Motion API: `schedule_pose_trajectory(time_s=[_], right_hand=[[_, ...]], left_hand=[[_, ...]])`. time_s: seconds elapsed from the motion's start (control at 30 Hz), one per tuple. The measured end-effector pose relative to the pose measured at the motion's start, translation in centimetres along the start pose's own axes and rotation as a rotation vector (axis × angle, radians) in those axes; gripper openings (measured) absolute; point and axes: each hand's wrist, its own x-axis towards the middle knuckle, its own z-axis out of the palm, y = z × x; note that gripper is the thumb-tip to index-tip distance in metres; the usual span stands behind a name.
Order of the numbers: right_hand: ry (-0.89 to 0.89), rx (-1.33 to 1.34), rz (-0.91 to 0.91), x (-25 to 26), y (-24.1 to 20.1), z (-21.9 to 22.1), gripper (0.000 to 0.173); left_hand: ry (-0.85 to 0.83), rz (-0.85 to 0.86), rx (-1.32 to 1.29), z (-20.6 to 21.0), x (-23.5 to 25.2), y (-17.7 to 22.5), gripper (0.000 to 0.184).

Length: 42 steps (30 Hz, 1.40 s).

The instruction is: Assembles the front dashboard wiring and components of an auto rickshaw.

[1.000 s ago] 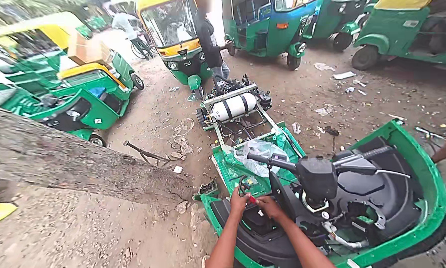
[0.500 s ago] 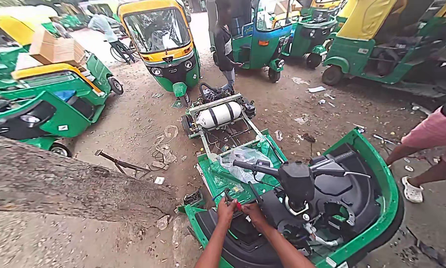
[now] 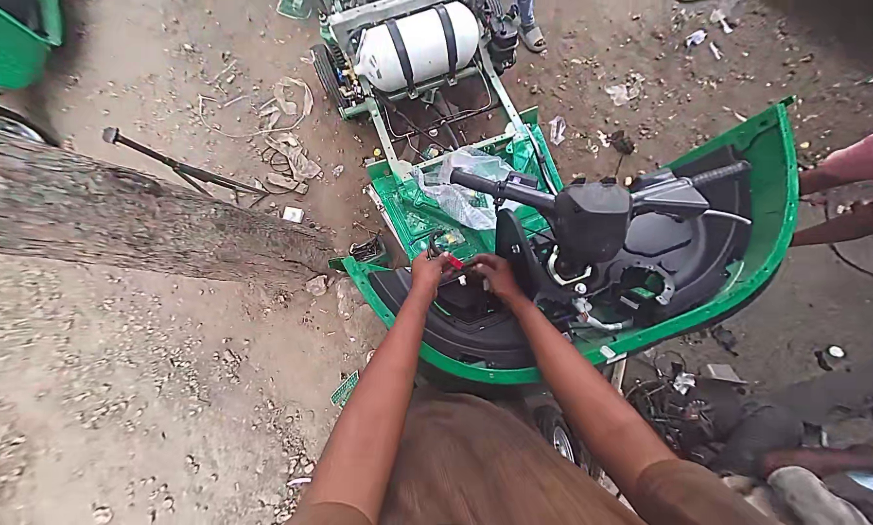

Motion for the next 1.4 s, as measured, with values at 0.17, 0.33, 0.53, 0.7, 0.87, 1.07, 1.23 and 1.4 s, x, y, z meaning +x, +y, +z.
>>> schedule_pose_trajectory(time_s=[0.17, 0.33, 0.53, 0.7, 0.87, 1.07, 1.23, 1.4], right_hand=[[-0.131, -0.44, -0.177, -0.7, -0.3, 0.0, 0.043], [-0.022, -0.646, -0.304, -0.2, -0.5, 0.8, 0.018], [-0.041, -0.205, -0.172, -0.8, -0.4, 0.4, 0.02], [0.041, 0.103, -0.034, -1.6, -1.5, 0.7, 0.021], [-0.028, 0.221, 0.003, -0.9, -0.5, 0.5, 0.027], [-0.029, 0.17, -0.028, -1.5, -0.2, 0.6, 0.024], [0.016, 0.122, 0.0, -1.5, -0.3, 0.7, 0.021], [0.029, 0.127, 0.001, -0.2, 0.3, 1.0, 0.02]], left_hand=[[0.011, -0.046, -0.044, -0.2, -0.3, 0.5, 0.036], [0.005, -0.096, -0.021, -0.3, -0.1, 0.7, 0.041], [0.125, -0.208, 0.068, -0.8, -0.4, 1.3, 0.035], [-0.07, -0.242, -0.03, -1.4, 0.2, 0.6, 0.025], [-0.012, -0.22, -0.193, -1.2, -1.0, 1.0, 0.025], [-0.045, -0.196, -0.166, -0.9, -0.2, 0.4, 0.021], [-0.062, -0.186, -0.126, -0.7, 0.0, 0.0, 0.022], [-0.083, -0.169, -0.1, -0.7, 0.0, -0.2, 0.023]])
